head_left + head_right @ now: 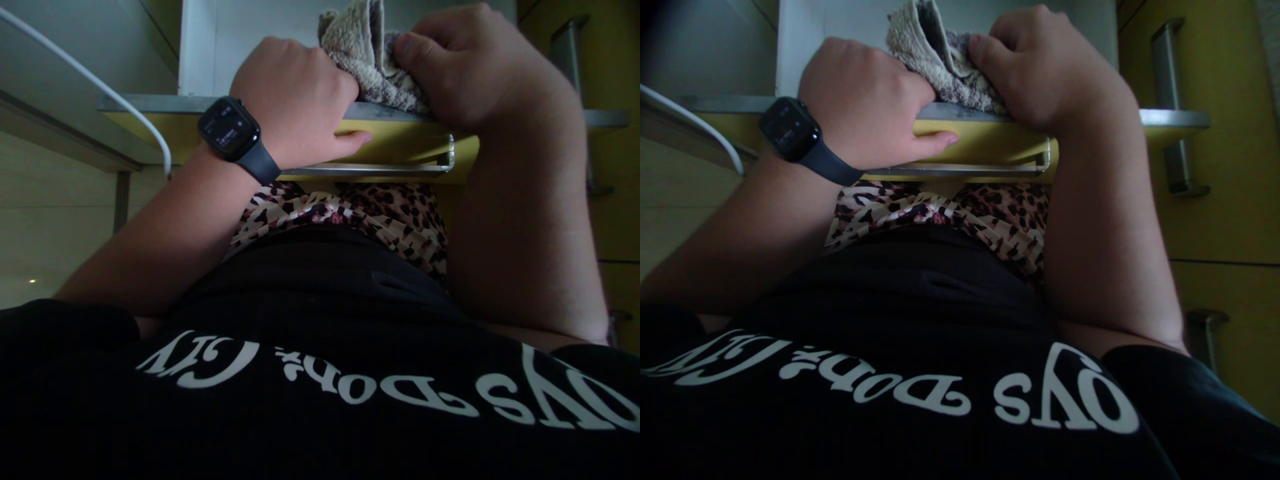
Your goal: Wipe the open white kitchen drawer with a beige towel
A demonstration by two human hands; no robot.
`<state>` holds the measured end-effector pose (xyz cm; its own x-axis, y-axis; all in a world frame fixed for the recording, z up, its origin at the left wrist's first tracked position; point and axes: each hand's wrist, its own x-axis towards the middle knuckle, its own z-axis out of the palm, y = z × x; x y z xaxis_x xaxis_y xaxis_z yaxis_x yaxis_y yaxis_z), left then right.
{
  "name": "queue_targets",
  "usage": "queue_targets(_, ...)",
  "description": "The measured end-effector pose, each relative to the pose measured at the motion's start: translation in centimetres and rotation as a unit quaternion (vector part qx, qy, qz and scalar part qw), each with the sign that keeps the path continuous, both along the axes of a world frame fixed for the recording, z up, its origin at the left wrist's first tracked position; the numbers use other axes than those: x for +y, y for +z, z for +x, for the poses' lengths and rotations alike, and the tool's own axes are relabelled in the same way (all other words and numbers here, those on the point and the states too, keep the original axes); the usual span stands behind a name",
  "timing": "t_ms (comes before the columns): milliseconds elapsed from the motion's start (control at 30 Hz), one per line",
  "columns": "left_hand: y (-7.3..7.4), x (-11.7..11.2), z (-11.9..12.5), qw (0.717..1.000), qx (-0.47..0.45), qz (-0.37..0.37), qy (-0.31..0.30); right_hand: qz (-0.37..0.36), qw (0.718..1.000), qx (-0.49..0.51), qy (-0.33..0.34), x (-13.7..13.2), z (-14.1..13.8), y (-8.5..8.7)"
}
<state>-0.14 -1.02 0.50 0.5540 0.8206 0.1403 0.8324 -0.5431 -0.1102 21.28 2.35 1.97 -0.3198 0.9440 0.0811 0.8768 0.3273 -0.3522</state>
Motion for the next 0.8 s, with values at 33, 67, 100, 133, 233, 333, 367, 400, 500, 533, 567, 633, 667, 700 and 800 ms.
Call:
queue_targets(33, -0.01, -0.01, 0.0, 1.0, 0.001, -0.001, 0.0, 0.0, 1.0, 0.0, 0.001, 0.01, 0.01, 0.01)
queue_targets(67, -0.02, -0.01, -0.01, 1.0, 0.001, -0.001, 0.001, -0.001, 1.0, 0.001, 0.002, 0.03, 0.02, 0.03)
queue_targets(100, -0.04, -0.01, -0.01, 1.0, 0.0, 0.0, 0.0, -0.004, 1.0, 0.002, 0.001, 0.04, 0.02, 0.05)
queue_targets(133, -0.06, 0.0, -0.02, 1.0, -0.001, 0.002, 0.0, -0.006, 1.0, 0.002, -0.002, 0.05, 0.03, 0.07)
queue_targets(233, -0.15, 0.07, -0.04, 1.0, -0.005, 0.005, -0.004, -0.011, 1.0, -0.001, -0.008, 0.05, 0.04, 0.06)
queue_targets(333, -0.19, 0.14, -0.06, 1.0, -0.006, 0.005, -0.006, -0.006, 1.0, -0.001, -0.008, 0.07, 0.1, -0.01)
queue_targets(367, -0.18, 0.14, -0.05, 1.0, -0.007, 0.006, -0.006, -0.004, 1.0, 0.0, -0.006, 0.07, 0.12, -0.04)
queue_targets(400, -0.16, 0.13, -0.04, 1.0, -0.007, 0.007, -0.006, -0.002, 1.0, 0.001, -0.005, 0.07, 0.14, -0.05)
queue_targets(500, -0.11, 0.09, 0.0, 1.0, -0.008, 0.003, -0.002, -0.008, 1.0, -0.002, -0.004, 0.01, 0.1, -0.04)
queue_targets(533, -0.11, 0.08, 0.02, 1.0, -0.007, 0.003, 0.0, -0.009, 1.0, -0.002, -0.005, -0.02, 0.07, -0.03)
queue_targets(567, -0.11, 0.08, 0.03, 1.0, -0.005, 0.003, 0.002, -0.009, 1.0, -0.003, -0.005, -0.04, 0.03, -0.01)
queue_targets(633, -0.13, 0.1, 0.03, 1.0, 0.001, 0.004, 0.003, -0.009, 1.0, -0.003, -0.006, -0.05, 0.0, 0.02)
queue_targets(667, -0.14, 0.11, 0.02, 1.0, 0.003, 0.005, 0.003, -0.009, 1.0, -0.004, -0.006, -0.02, 0.01, 0.03)
queue_targets(700, -0.14, 0.12, 0.02, 1.0, 0.005, 0.004, 0.003, -0.009, 1.0, -0.004, -0.005, 0.03, 0.03, 0.03)
queue_targets(800, -0.11, 0.12, 0.02, 1.0, 0.007, 0.002, 0.005, -0.005, 1.0, -0.007, 0.0, 0.2, 0.12, 0.01)
